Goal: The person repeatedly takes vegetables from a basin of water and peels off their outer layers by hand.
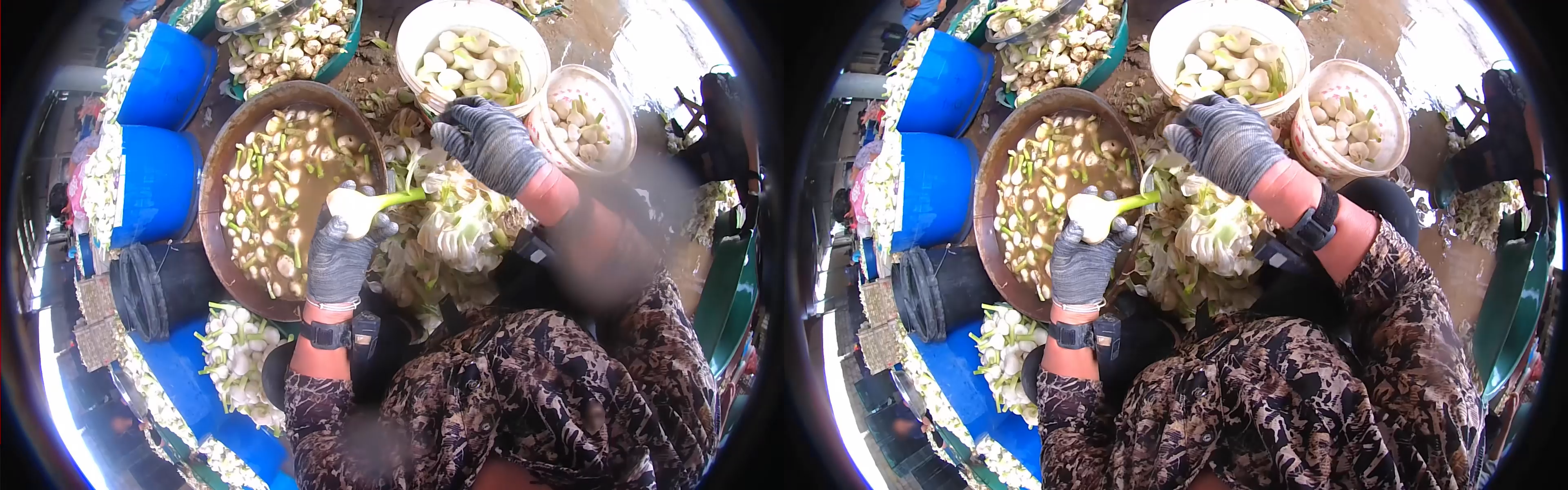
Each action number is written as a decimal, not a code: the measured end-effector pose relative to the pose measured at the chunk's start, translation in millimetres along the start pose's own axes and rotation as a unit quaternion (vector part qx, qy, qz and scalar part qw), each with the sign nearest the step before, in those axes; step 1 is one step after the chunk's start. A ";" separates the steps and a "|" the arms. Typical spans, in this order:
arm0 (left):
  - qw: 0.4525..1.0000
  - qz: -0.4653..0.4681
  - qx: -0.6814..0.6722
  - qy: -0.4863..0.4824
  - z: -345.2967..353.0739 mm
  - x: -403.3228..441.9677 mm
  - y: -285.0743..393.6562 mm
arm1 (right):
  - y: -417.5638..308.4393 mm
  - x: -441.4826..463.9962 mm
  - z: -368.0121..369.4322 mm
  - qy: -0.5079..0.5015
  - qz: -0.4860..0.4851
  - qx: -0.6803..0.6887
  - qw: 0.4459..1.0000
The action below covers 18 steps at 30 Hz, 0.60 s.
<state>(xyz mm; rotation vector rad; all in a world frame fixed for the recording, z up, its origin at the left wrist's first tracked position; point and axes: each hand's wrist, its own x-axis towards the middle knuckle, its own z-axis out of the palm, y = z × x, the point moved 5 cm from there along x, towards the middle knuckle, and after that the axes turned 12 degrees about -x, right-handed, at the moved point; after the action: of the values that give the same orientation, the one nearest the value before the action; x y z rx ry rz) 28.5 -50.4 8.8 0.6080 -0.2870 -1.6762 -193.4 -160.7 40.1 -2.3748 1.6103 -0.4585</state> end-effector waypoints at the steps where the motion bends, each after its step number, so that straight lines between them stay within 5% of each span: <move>1: 1.000 -0.012 0.013 -0.024 -3.4 0.5 -2.3 | -16.8 -5.2 -14.1 0.072 -0.055 0.069 0.994; 2: 0.998 -0.025 0.026 -0.047 -4.6 0.1 -5.2 | -32.4 -13.3 -26.6 0.143 -0.108 0.137 0.974; 4: 0.997 -0.025 0.067 -0.015 -0.1 -1.0 -11.2 | -53.5 -24.7 -22.1 0.105 -0.145 0.161 0.971; 6: 0.993 -0.014 0.118 -0.009 6.9 1.0 -16.9 | -61.0 -32.1 -2.5 0.032 -0.115 0.175 0.977; 11: 0.971 -0.025 0.236 -0.026 12.9 3.7 -24.2 | -67.7 -38.6 6.9 0.041 -0.115 0.151 0.981; 18: 0.986 -0.035 0.157 -0.036 23.6 0.7 -27.5 | -59.5 -38.9 10.7 0.035 -0.114 0.186 0.975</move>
<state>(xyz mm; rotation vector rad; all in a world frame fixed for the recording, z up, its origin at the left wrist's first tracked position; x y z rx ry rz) -7.3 -49.0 14.3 0.7997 -0.5952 -1.7375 -151.7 -102.5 47.0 -2.2766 1.1548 -0.8163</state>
